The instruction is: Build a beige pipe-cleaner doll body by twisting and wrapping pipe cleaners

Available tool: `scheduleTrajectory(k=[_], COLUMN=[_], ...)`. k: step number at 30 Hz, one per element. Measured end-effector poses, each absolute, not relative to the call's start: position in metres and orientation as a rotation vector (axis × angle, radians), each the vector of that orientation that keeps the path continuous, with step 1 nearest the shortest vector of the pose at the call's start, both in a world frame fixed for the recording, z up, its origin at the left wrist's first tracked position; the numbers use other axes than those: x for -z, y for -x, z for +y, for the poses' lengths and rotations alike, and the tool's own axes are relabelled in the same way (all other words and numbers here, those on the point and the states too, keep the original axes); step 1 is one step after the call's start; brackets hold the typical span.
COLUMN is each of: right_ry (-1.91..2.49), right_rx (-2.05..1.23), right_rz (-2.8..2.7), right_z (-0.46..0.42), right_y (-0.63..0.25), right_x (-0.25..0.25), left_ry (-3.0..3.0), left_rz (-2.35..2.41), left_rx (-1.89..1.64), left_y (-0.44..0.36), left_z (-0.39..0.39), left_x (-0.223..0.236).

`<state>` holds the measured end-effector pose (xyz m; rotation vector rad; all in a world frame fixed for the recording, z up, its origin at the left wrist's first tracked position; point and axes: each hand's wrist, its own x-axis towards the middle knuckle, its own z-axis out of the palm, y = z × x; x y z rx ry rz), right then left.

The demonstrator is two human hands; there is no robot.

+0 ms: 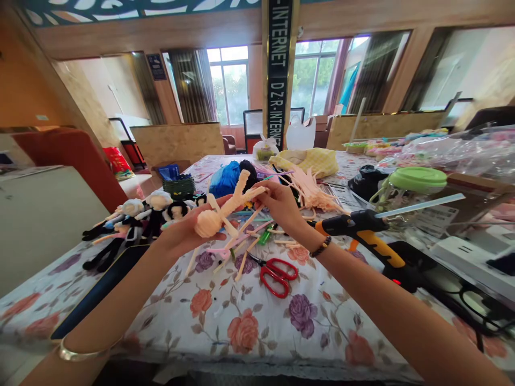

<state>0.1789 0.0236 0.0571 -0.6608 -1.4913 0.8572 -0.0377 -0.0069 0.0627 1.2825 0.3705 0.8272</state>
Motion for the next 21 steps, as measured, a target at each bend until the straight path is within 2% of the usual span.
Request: scheduleTrajectory(k=[9,21], right_ry=[0.676,0.980], right_rx=[-0.630,-0.731], right_rz=[-1.774,-1.762], right_z=[0.022,-0.006], right_y=[-0.174,-0.208], right_x=[-0.070,-0.082], left_ry=[-1.237,-1.363], left_rz=[0.737,0.751], left_rx=[-0.933,-1.024], left_y=[0.012,-0.028], left_z=[-0.004,-0.022], left_x=[-0.063,-0.073])
